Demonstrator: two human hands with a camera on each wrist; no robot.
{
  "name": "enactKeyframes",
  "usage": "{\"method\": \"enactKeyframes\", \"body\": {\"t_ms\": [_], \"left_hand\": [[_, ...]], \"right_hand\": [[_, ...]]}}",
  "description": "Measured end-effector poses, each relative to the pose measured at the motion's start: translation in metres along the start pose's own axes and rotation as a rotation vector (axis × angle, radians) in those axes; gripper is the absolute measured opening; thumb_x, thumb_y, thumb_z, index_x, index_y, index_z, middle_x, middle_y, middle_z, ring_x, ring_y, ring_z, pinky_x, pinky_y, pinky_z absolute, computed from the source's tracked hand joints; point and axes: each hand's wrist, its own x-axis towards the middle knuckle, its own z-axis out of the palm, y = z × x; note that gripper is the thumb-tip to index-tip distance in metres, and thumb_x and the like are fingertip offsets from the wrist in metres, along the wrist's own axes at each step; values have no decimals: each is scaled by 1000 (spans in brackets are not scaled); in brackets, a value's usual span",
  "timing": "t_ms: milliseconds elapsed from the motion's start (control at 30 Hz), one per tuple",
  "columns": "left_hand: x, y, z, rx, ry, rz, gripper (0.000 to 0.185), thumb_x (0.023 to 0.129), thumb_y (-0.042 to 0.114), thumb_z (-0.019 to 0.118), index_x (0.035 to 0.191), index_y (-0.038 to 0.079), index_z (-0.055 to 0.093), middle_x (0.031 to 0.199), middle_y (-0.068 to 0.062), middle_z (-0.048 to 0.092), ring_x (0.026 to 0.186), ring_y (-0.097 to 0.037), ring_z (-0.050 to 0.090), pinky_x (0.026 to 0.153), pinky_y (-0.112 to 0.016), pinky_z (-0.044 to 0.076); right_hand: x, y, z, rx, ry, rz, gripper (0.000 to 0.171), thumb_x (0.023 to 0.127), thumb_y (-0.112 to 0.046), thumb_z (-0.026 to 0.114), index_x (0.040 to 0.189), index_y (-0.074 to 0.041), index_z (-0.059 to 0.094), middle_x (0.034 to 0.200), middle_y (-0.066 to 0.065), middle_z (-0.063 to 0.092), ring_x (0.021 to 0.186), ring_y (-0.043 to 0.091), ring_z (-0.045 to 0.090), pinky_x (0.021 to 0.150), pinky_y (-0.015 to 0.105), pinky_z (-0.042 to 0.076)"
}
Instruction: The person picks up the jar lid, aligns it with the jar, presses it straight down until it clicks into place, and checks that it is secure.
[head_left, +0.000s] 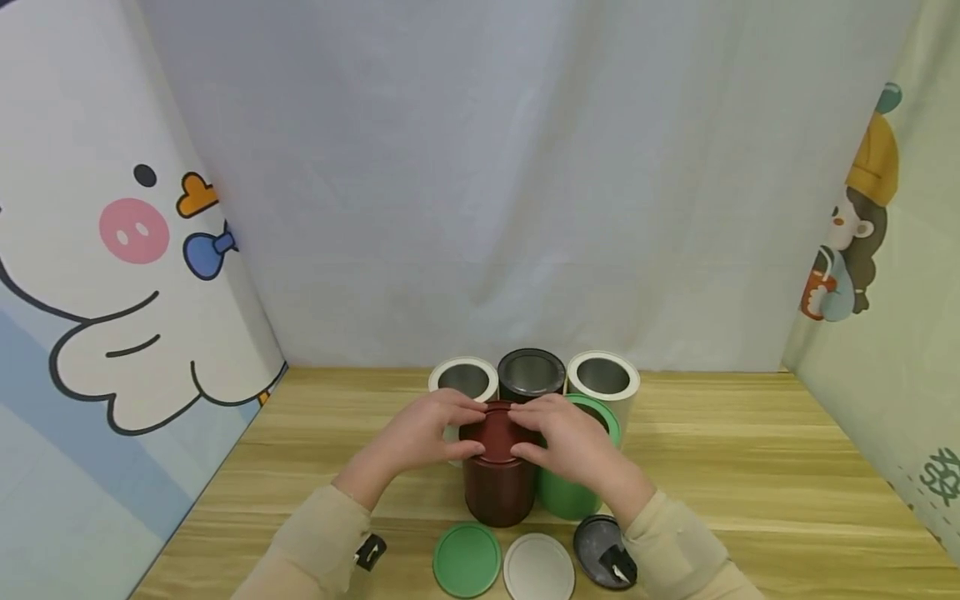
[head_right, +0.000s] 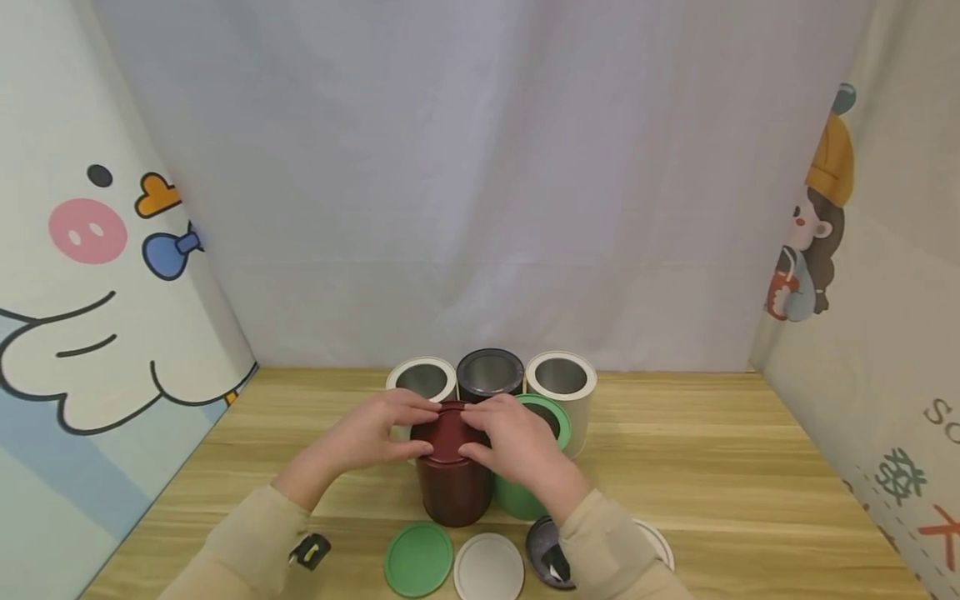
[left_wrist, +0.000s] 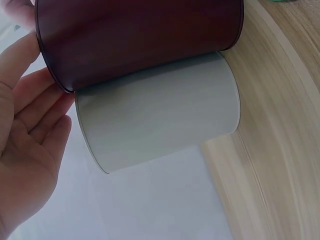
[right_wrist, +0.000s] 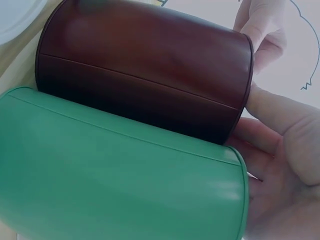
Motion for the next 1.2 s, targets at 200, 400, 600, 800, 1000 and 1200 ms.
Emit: {"method": "enactKeyframes", "body": {"t_ms": [200,400,600,800,1000,1200], "left_hand": [[1,0,1,18,8,18,38,86,24,79,113,-1,74,117,-11,69,108,-26,62,94,-38,51],[1,-1,1,18,14,30,37,86,23,80,113,-2,74,116,-12,69,108,-26,63,93,-38,51],[1,0,0,21,2,30,37,86,23,79,113,-2,74,115,-12,69,108,-26,62,93,-38,52],[1,1,1,8,16,36,38,86,23,79,114,-2,73,116,-12,69,108,-25,62,93,-38,51],[-1,1,2,-12,26,35,36,87,21,79,113,-2,74,116,-12,69,108,-26,62,92,-38,52],[-2,-1,4,-14,51,60,32,86,19,79,110,-2,75,115,-13,69,106,-26,62,92,-38,52]], "right_hand": [[-1,-1,0,-17,-11,7,42,88,-26,77,123,-4,70,128,8,65,119,27,57,94,41,51],[1,0,0,-25,-28,1,41,89,-26,76,124,-5,70,129,8,65,119,28,57,95,42,50],[1,0,-1,-37,-36,-16,40,90,-27,75,123,-5,71,129,7,65,117,27,57,92,40,52],[1,1,-3,-48,-39,-21,39,90,-27,75,122,-6,72,128,7,66,115,26,58,90,40,53],[0,2,-3,-58,-39,-43,37,90,-27,74,120,-5,72,127,7,66,114,27,59,90,40,52],[-1,1,-2,-70,-29,-45,34,90,-27,74,117,-5,74,128,7,66,114,27,58,88,39,53]]}}
